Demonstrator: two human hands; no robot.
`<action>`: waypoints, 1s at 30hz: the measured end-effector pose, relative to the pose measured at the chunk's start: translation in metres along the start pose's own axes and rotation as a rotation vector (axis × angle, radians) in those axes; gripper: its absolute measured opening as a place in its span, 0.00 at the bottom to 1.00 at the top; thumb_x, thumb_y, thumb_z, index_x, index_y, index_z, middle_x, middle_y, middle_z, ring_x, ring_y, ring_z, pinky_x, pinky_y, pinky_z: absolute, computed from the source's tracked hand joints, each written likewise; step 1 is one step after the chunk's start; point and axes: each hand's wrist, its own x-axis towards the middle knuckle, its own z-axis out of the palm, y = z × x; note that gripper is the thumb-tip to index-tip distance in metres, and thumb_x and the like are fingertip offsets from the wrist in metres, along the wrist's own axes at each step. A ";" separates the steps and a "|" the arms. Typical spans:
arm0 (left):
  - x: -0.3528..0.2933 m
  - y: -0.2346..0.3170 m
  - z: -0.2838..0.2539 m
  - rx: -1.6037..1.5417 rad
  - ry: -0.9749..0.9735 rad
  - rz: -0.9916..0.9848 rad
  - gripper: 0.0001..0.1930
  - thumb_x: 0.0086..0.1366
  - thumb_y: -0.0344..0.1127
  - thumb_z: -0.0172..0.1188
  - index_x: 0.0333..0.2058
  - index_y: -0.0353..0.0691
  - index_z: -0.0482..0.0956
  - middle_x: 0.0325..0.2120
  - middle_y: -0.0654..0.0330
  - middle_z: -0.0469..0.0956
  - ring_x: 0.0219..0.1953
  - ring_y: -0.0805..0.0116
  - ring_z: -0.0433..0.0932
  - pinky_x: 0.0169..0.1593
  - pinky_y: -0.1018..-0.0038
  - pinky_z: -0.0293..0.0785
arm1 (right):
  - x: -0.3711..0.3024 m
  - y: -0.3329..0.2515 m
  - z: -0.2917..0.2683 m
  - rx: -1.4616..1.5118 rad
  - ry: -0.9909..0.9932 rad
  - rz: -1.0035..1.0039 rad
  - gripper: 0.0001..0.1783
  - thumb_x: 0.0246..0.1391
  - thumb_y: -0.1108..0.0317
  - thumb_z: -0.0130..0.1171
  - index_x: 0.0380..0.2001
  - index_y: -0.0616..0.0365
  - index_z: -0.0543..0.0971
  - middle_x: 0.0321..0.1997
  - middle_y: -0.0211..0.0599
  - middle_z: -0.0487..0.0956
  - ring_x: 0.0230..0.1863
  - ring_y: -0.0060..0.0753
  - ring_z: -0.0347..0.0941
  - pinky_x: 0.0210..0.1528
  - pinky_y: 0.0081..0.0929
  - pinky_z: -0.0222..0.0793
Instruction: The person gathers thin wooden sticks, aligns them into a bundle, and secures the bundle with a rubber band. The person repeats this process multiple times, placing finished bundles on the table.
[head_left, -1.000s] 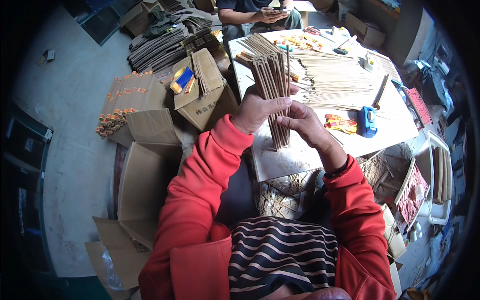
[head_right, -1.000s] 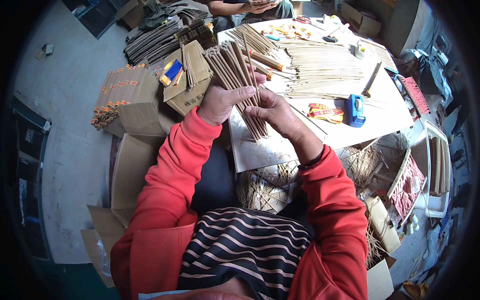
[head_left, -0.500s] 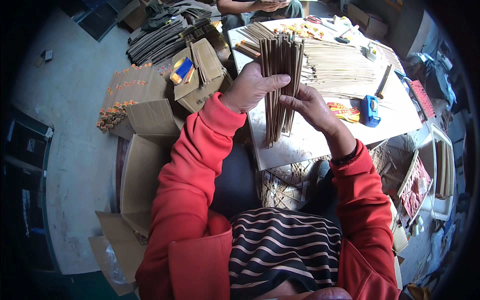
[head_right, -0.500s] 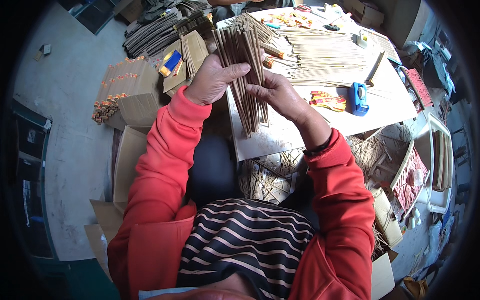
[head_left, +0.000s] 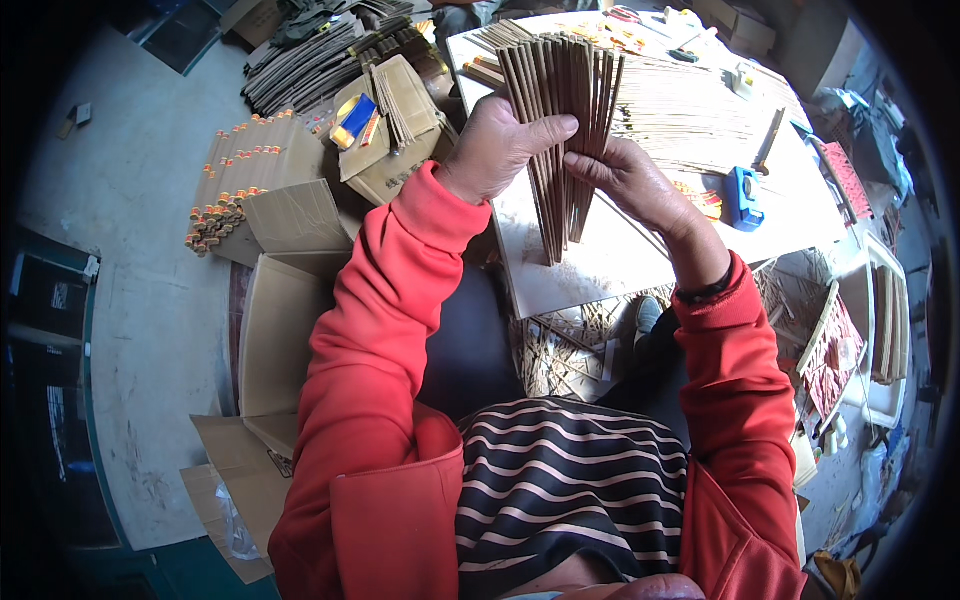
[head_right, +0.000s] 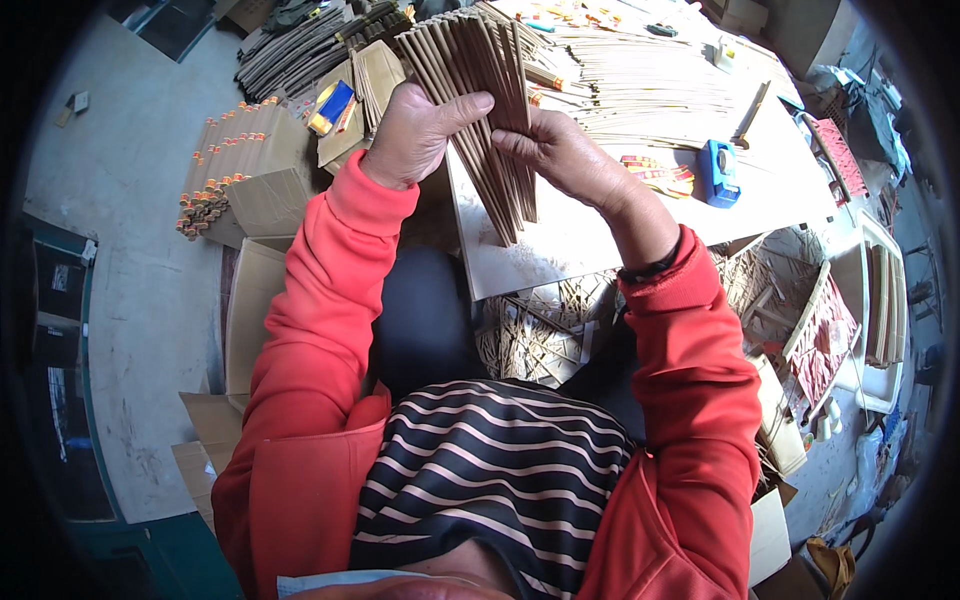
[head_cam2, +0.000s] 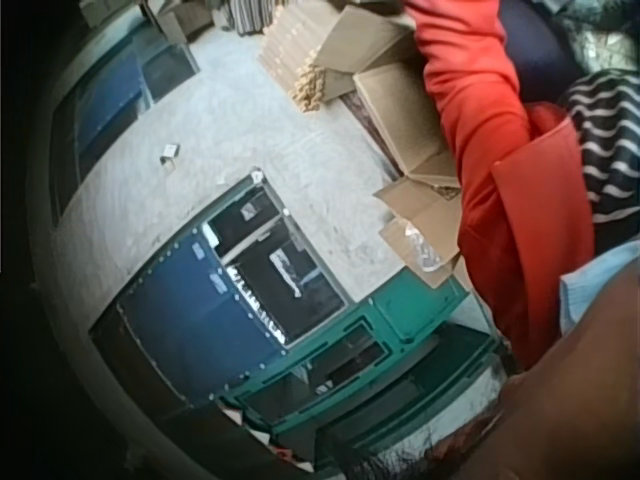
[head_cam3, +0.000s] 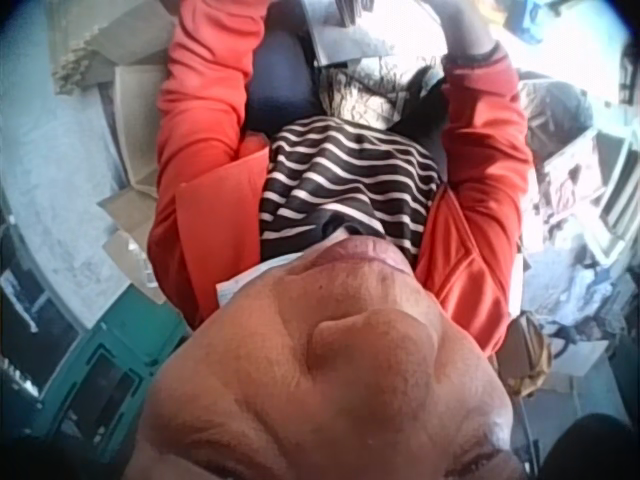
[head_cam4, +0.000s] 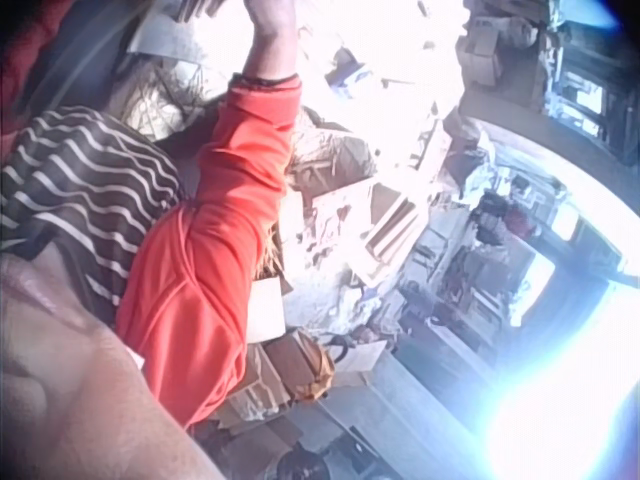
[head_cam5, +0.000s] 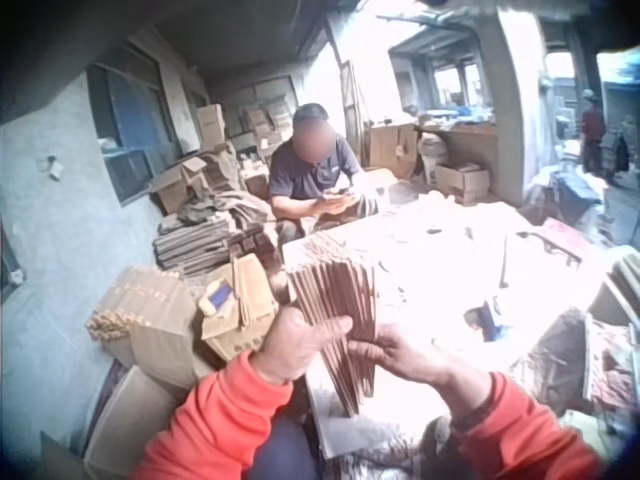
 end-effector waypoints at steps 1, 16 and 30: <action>0.000 0.000 0.000 0.006 0.010 -0.001 0.15 0.57 0.26 0.57 0.44 0.32 0.72 0.40 0.59 0.75 0.41 0.73 0.73 0.48 0.76 0.69 | 0.001 0.000 -0.003 -0.012 -0.014 0.021 0.15 0.58 0.65 0.49 0.44 0.63 0.73 0.36 0.27 0.75 0.39 0.17 0.66 0.44 0.20 0.64; -0.005 0.004 -0.001 -0.005 0.101 0.032 0.16 0.56 0.25 0.56 0.45 0.31 0.70 0.40 0.56 0.76 0.44 0.69 0.74 0.50 0.75 0.68 | 0.004 0.003 0.003 0.081 0.010 0.082 0.12 0.57 0.65 0.51 0.38 0.62 0.73 0.31 0.24 0.71 0.35 0.15 0.64 0.39 0.18 0.63; 0.003 0.006 0.010 0.066 0.090 0.132 0.09 0.56 0.25 0.56 0.37 0.28 0.75 0.31 0.54 0.78 0.33 0.67 0.78 0.41 0.73 0.75 | 0.014 -0.002 0.006 -0.016 -0.054 -0.039 0.13 0.58 0.62 0.50 0.37 0.61 0.73 0.26 0.24 0.69 0.30 0.16 0.61 0.34 0.20 0.63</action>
